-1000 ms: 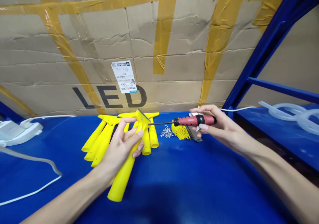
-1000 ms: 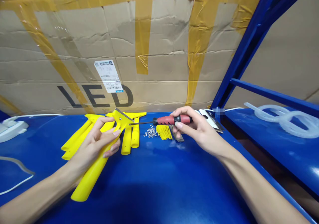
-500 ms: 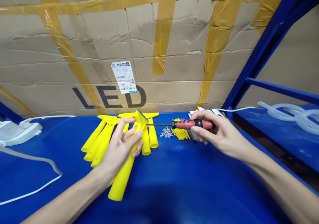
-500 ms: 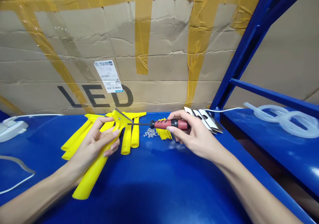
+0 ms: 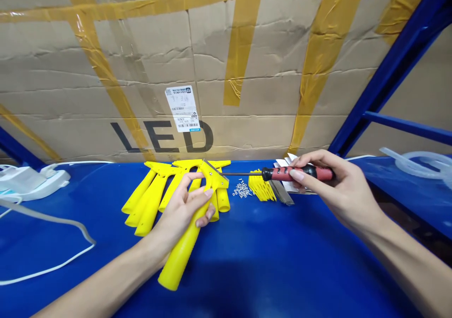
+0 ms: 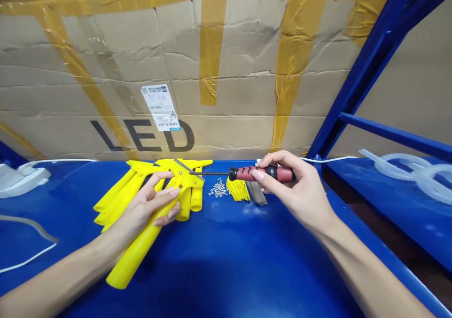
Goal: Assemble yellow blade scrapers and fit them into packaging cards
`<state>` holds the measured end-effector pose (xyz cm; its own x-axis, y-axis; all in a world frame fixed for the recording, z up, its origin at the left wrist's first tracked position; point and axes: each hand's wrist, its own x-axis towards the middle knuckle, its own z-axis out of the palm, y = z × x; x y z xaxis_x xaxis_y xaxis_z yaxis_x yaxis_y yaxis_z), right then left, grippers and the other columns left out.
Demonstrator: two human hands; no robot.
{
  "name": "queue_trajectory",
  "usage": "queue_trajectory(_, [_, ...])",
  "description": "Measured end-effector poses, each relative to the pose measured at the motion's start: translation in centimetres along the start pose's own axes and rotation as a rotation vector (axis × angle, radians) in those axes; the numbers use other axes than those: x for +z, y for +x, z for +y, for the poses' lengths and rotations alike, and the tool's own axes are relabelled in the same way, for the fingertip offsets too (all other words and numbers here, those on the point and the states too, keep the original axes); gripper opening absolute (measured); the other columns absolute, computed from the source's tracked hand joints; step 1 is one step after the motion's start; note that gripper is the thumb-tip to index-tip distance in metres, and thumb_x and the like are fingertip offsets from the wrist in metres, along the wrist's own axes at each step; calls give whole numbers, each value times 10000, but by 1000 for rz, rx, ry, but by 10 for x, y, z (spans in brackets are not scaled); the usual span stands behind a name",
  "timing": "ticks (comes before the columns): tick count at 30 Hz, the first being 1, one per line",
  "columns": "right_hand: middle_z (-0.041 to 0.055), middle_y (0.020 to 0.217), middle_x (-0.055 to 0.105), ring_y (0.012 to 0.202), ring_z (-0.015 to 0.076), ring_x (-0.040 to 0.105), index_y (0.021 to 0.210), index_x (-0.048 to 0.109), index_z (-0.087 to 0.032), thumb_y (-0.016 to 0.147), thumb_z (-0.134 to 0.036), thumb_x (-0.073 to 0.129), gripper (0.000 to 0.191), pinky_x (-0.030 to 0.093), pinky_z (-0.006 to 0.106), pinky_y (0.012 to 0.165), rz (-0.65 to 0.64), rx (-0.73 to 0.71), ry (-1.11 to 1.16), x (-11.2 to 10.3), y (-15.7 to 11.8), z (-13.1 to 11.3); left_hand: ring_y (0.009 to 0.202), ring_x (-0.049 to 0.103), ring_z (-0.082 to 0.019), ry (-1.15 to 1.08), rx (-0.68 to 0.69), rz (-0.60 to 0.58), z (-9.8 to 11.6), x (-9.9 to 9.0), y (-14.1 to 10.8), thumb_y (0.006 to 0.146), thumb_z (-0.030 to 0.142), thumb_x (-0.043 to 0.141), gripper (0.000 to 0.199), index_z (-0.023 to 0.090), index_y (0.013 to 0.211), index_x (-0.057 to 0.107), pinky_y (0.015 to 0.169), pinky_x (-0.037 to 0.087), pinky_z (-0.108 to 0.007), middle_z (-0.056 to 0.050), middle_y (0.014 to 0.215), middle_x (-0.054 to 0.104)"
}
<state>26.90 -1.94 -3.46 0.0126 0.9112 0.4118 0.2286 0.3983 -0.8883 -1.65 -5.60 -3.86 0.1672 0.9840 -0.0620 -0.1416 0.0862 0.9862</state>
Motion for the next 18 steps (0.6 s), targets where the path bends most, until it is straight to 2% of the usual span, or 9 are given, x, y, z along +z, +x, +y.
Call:
queue_trajectory(7, [61, 1015, 677, 773, 223, 675, 905, 676, -265, 785, -454, 817, 264, 601, 355, 591, -25, -34, 2, 1, -3, 0, 430, 402, -46, -13, -33, -35, 0, 2, -1, 922, 344, 669, 365, 253, 1129, 382, 471, 267, -170, 57, 572, 592])
queue_trajectory(14, [40, 942, 671, 690, 179, 650, 895, 681, -259, 798, -427, 816, 236, 578, 330, 602, -27, -67, -36, 3, -4, -3, 412, 383, -34, -42, -50, -73, -1, 2, -1, 934, 316, 648, 349, 255, 1141, 374, 464, 259, -160, 53, 570, 593])
queue_trajectory(18, [49, 973, 670, 742, 207, 672, 902, 679, -257, 793, -437, 817, 252, 598, 356, 618, -29, -46, -14, 3, -4, -1, 415, 384, -33, -46, -71, -63, 1, 3, -1, 932, 311, 654, 359, 255, 1156, 380, 468, 256, -159, 51, 571, 592])
